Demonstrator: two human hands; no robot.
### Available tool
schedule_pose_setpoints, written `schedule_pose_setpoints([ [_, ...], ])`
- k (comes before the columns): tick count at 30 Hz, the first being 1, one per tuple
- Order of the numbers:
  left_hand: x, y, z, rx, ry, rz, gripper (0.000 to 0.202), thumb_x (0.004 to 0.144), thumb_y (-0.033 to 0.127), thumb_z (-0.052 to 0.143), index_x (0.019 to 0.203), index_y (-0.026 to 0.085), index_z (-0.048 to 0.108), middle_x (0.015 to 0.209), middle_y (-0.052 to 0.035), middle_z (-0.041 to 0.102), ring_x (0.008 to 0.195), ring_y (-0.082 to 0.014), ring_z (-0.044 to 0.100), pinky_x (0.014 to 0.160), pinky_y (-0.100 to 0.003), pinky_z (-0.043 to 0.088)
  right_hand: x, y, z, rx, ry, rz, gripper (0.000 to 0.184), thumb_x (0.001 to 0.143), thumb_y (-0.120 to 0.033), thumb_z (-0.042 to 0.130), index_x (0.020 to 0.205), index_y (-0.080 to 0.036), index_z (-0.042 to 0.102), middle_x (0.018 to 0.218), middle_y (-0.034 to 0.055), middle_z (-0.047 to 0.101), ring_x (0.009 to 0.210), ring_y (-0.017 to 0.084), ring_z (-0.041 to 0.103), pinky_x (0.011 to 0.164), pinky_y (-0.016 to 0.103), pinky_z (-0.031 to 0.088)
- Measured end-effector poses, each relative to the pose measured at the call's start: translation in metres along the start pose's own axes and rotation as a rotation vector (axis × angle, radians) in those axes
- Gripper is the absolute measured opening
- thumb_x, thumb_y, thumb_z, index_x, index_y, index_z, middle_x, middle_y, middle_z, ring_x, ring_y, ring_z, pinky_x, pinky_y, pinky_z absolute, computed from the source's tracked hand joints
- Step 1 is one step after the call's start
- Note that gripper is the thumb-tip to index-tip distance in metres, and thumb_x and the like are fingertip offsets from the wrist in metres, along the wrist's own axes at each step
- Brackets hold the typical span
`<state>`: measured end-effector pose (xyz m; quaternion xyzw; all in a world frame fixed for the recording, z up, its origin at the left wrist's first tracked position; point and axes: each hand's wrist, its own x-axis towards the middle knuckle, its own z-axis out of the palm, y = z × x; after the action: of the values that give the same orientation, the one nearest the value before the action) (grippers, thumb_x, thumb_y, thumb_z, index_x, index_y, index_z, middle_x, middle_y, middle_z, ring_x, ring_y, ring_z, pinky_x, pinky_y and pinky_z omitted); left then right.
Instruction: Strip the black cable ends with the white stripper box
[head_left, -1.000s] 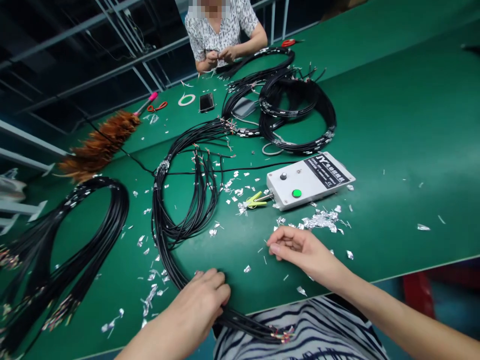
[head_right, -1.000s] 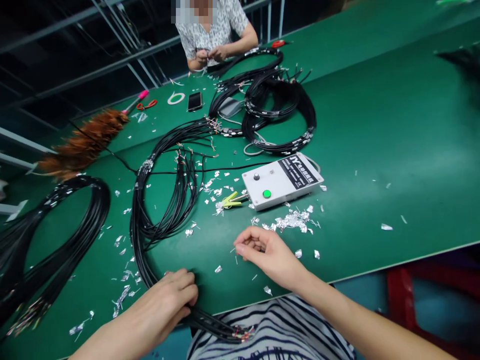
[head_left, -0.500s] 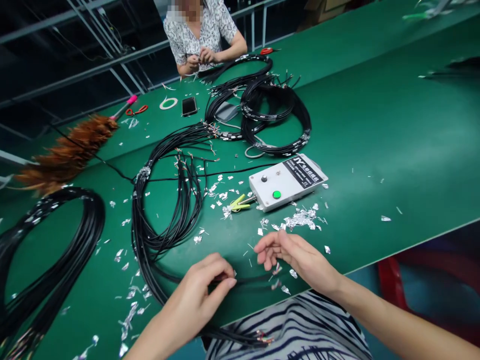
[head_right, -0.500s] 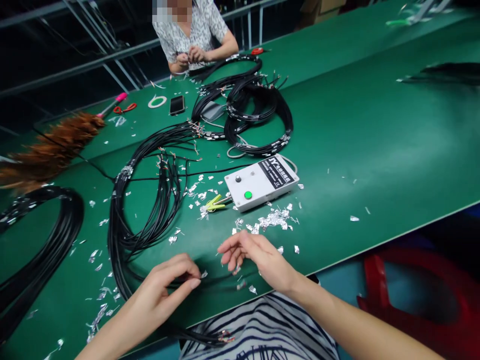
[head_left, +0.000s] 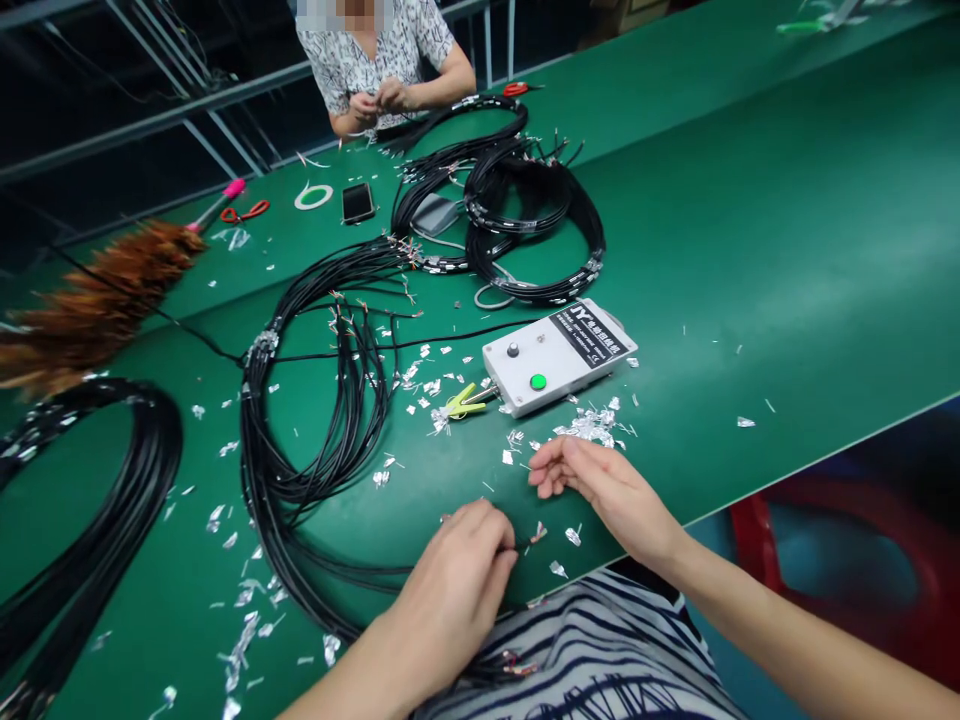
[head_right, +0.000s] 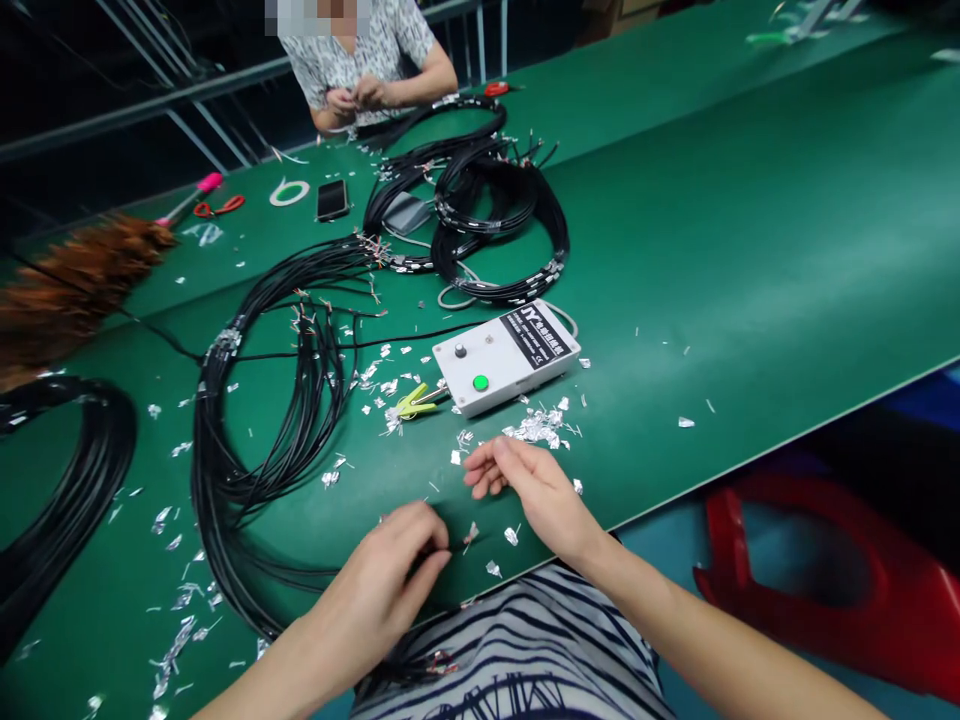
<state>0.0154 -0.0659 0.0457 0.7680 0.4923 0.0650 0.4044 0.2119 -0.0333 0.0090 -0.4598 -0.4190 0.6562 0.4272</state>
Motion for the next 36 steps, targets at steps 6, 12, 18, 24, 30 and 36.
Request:
schedule_pose_setpoints([
  [6,0.011,0.010,-0.021,-0.460,0.410,-0.091,0.010,0.092,0.028,0.054,0.089,0.019,0.057,0.077,0.0005,0.056,0.070,-0.0127,0.053,0.063,-0.023,0.044,-0.023,-0.020,0.018,-0.441,-0.644,0.025,0.025,0.095,-0.026,0.048,0.097,-0.025,0.073,0.095,0.0035,0.075,0.090,0.019,0.069,0.083,0.031,0.051],
  [12,0.020,0.009,-0.025,-0.873,0.426,-0.196,0.027,0.085,0.038,0.061,0.090,0.012,0.066,0.063,-0.0012,0.062,0.041,-0.0072,0.043,0.042,-0.021,0.033,0.007,-0.030,0.023,-0.227,-0.238,-0.033,0.016,0.088,-0.030,0.059,0.091,-0.021,0.071,0.084,0.0032,0.073,0.078,0.017,0.068,0.074,0.029,0.054],
  [18,0.020,0.006,-0.023,-0.934,0.443,-0.225,0.030,0.082,0.041,0.066,0.089,0.012,0.066,0.062,-0.0021,0.064,0.040,-0.0063,0.044,0.042,-0.020,0.033,0.032,-0.031,0.034,-0.025,-0.155,-0.028,0.022,0.080,-0.039,0.070,0.089,-0.019,0.070,0.079,0.0030,0.071,0.070,0.015,0.066,0.069,0.029,0.054],
  [24,0.020,0.004,-0.019,-0.905,0.484,-0.194,0.026,0.084,0.038,0.064,0.087,0.013,0.065,0.062,-0.0015,0.063,0.042,-0.0062,0.043,0.042,-0.020,0.034,0.032,-0.030,0.043,0.098,-0.114,0.014,0.023,0.073,-0.039,0.077,0.076,-0.018,0.068,0.071,0.0002,0.068,0.062,0.011,0.060,0.065,0.027,0.051],
  [30,0.021,0.005,-0.012,-0.862,0.590,-0.195,0.023,0.084,0.037,0.065,0.084,0.014,0.064,0.060,-0.0002,0.060,0.045,-0.0076,0.045,0.043,-0.020,0.036,0.030,-0.022,0.051,0.119,-0.072,0.003,0.026,0.072,-0.039,0.077,0.068,-0.018,0.063,0.061,-0.0019,0.063,0.057,0.010,0.055,0.058,0.025,0.047],
  [36,0.021,0.003,-0.010,-0.876,0.586,-0.200,0.024,0.086,0.039,0.063,0.084,0.015,0.062,0.061,0.0000,0.060,0.043,-0.0068,0.043,0.043,-0.019,0.034,0.030,-0.016,0.048,0.072,-0.050,-0.027,0.027,0.077,-0.044,0.073,0.083,-0.019,0.068,0.066,-0.0017,0.062,0.057,0.010,0.053,0.058,0.024,0.047],
])
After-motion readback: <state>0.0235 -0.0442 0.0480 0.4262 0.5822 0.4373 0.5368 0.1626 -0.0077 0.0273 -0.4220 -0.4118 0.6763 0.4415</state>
